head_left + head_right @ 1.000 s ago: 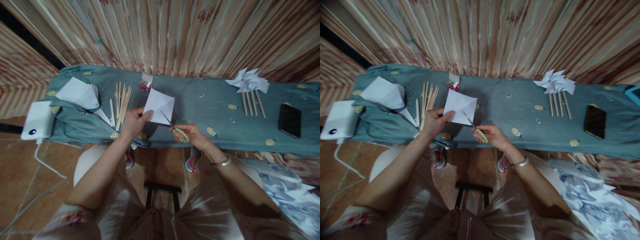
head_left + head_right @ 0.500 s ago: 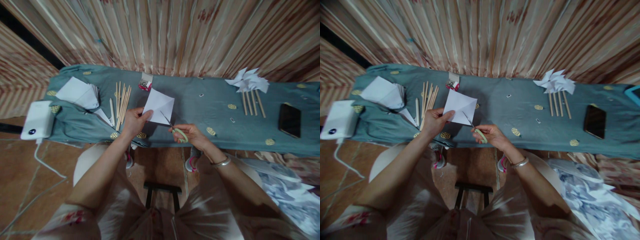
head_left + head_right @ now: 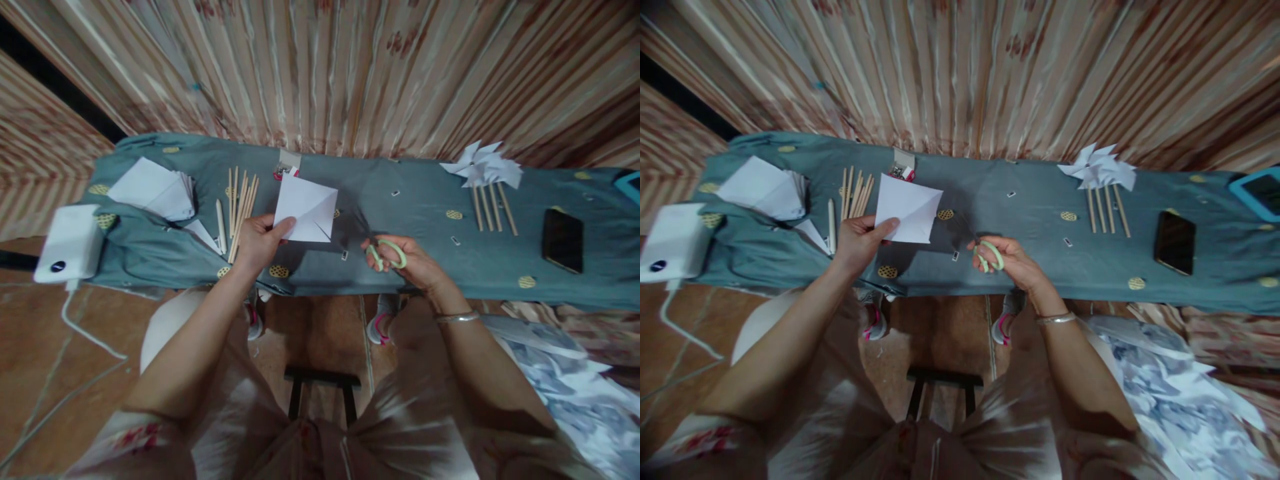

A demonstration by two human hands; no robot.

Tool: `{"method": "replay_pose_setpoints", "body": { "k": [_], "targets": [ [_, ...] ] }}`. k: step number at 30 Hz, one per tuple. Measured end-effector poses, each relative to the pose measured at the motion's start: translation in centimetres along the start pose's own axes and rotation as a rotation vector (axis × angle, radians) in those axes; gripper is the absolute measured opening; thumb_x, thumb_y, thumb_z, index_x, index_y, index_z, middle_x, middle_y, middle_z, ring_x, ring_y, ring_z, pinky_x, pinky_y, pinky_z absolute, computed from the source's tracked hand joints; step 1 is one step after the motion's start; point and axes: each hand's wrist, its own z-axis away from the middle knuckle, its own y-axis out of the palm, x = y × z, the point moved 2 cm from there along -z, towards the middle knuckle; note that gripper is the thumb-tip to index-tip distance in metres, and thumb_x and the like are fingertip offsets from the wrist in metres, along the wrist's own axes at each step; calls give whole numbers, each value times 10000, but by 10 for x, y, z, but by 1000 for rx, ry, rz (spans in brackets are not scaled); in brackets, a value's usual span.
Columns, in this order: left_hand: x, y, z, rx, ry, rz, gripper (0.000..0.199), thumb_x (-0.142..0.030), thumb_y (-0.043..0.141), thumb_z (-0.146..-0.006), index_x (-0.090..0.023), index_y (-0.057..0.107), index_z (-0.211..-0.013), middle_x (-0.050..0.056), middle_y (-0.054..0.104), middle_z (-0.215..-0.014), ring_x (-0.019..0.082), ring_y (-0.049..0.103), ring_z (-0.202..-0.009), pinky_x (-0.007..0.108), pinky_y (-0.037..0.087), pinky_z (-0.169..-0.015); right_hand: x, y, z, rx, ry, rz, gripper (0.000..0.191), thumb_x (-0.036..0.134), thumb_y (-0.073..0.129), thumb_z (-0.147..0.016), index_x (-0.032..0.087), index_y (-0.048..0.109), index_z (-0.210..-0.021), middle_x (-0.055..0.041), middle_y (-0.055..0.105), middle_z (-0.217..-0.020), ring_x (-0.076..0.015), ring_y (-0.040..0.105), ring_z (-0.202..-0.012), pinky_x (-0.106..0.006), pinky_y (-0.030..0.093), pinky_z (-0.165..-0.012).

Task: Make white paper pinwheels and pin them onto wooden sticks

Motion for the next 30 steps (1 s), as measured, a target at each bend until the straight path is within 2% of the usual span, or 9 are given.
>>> {"method": "replay_pose_setpoints", "body": {
  "k": [5, 8, 11, 15, 20, 22, 25, 28, 30],
  "targets": [
    [4, 11, 8, 251, -17, -59, 316, -446, 753, -666, -144, 688, -604, -3, 582, -546, 106, 490, -489, 224, 387, -454, 3, 0, -14, -199, -76, -94, 537, 580, 851, -576, 184, 695, -903, -9, 683, -699, -103, 576, -595, -211, 403, -522],
    [8, 20, 14, 390, -100, -62, 293, -429, 750, -641, -140, 708, -611, -6, 590, -522, 101, 481, -467, 216, 379, -450, 4, 2, -23, -221, -94, -94, 519, 526, 876, -552, 194, 691, -904, 18, 659, -684, -96, 569, -597, -208, 419, -538],
    [12, 26, 19, 460, -176, -41, 290, -425, 758, -609, -139, 718, -615, 1, 623, -530, 106, 503, -476, 209, 384, -460, 4, 5, -28, -184, -101, -75, 520, 435, 918, -482, 188, 689, -878, 46, 628, -682, -75, 528, -572, -201, 410, -531],
    [12, 28, 20, 452, -236, -2, 302, -424, 784, -568, -139, 732, -653, 11, 665, -586, 123, 541, -513, 219, 403, -491, 4, 9, -29, -124, -74, -53, 513, 347, 927, -451, 172, 681, -865, 69, 589, -636, -63, 497, -548, -189, 381, -510],
    [7, 26, 17, 373, -261, 42, 342, -450, 840, -526, -150, 705, -619, -4, 623, -538, 95, 480, -465, 212, 357, -468, 1, 9, -30, -109, -57, -34, 492, 327, 904, -460, 168, 670, -863, 57, 616, -636, -77, 519, -552, -204, 398, -520],
    [3, 26, 17, 329, -251, 155, 411, -527, 828, -554, -144, 700, -626, 11, 627, -548, 89, 473, -457, 219, 370, -469, 0, 10, -31, -160, -87, -19, 479, 338, 888, -472, 173, 656, -857, 61, 615, -630, -77, 514, -548, -208, 395, -521],
    [-2, 31, 20, 301, -228, 384, 520, -630, 768, -622, -133, 729, -771, 77, 716, -746, 137, 613, -611, 247, 469, -577, -4, 12, -35, -314, -163, 4, 464, 369, 856, -498, 185, 629, -859, 83, 584, -586, -72, 475, -519, -211, 373, -509],
    [-1, 42, 26, 328, -235, 450, 576, -539, 835, -588, -151, 722, -999, 105, 732, -1043, 201, 683, -885, 284, 514, -737, -9, 20, -38, -439, -203, 18, 473, 397, 825, -532, 197, 610, -902, 86, 583, -581, -80, 469, -512, -221, 372, -510],
    [1, 51, 31, 348, -246, 415, 582, -445, 878, -544, -150, 712, -1018, 101, 725, -1064, 205, 680, -899, 282, 506, -739, -12, 27, -39, -474, -225, 68, 473, 407, 800, -570, 196, 609, -948, 71, 604, -608, -95, 493, -528, -234, 385, -522]
  ]
}}
